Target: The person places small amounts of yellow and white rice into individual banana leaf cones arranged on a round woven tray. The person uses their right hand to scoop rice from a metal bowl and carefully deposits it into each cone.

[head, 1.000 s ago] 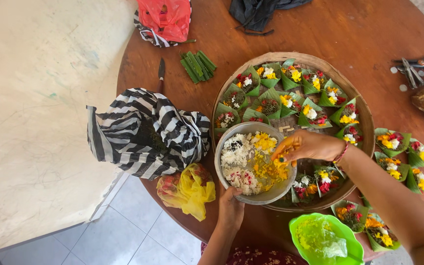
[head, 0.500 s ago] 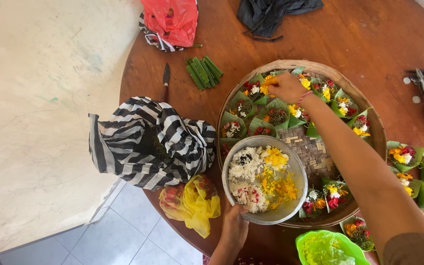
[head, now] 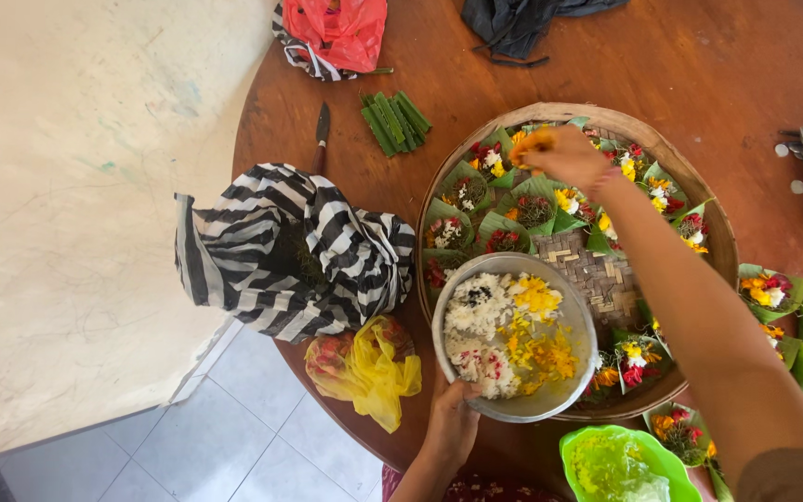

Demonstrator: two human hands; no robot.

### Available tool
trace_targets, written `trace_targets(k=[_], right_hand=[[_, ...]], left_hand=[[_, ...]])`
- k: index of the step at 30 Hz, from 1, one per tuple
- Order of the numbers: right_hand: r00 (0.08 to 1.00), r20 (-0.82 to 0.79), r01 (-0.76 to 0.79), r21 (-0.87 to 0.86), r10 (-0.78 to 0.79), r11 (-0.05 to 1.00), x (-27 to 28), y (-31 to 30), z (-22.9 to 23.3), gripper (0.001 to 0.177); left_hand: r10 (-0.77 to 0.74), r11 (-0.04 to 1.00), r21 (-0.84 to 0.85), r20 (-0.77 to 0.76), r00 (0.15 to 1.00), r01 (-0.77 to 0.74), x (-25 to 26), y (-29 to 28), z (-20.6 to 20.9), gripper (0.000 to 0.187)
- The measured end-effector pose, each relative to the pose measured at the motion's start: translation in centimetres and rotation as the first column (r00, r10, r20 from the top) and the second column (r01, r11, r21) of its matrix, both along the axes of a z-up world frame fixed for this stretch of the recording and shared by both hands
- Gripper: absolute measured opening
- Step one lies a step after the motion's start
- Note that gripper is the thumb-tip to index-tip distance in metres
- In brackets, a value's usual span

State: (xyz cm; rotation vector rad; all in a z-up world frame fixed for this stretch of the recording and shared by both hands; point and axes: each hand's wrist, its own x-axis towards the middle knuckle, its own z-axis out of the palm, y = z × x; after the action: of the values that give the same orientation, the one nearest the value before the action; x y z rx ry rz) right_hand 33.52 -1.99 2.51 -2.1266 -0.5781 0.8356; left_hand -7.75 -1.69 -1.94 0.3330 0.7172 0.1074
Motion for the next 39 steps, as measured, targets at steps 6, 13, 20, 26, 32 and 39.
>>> trace_targets(k=[6, 13, 20, 26, 32, 39], right_hand=[[0.891, -0.244, -0.396, -0.010, 0.382, 0.918, -10.4, -12.2, 7.1, 0.028], [0.776, 0.163, -0.305, -0.749, 0.609, 0.588, -22.6, -23.4, 3.5, 0.060], [0.819, 0.336, -0.103, -0.711, 0.464, 0.696, -27.7, -28.2, 0.1, 0.030], [0.693, 0.428, -0.200, -0.659, 0.580, 0.725, -26.9, -26.1, 4.9, 0.026], [0.485, 0.504, -0.117, -0.772, 0.715, 0.624, -24.7, -19.4, 9.3, 0.015], [0.438, 0.546, -0.191, -0.720, 0.714, 0.668, -21.9, -12.2, 9.6, 0.011]], left_hand=[[-0.154, 0.988, 0.026, 0.097, 0.983, 0.152, 0.6, -3.1, 1.2, 0.104], [-0.240, 0.971, 0.060, 0.200, 0.950, 0.232, 1.1, -6.8, 2.7, 0.100], [-0.258, 0.965, 0.123, 0.286, 0.923, 0.232, 1.5, -8.5, 3.5, 0.100], [-0.289, 0.951, 0.182, 0.244, 0.926, 0.249, 2.8, -7.3, 4.8, 0.100], [-0.183, 0.945, 0.319, 0.325, 0.928, 0.074, 5.6, -1.8, 7.5, 0.099], [-0.094, 0.900, 0.424, 0.420, 0.903, -0.103, 4.2, 2.8, 9.0, 0.092]])
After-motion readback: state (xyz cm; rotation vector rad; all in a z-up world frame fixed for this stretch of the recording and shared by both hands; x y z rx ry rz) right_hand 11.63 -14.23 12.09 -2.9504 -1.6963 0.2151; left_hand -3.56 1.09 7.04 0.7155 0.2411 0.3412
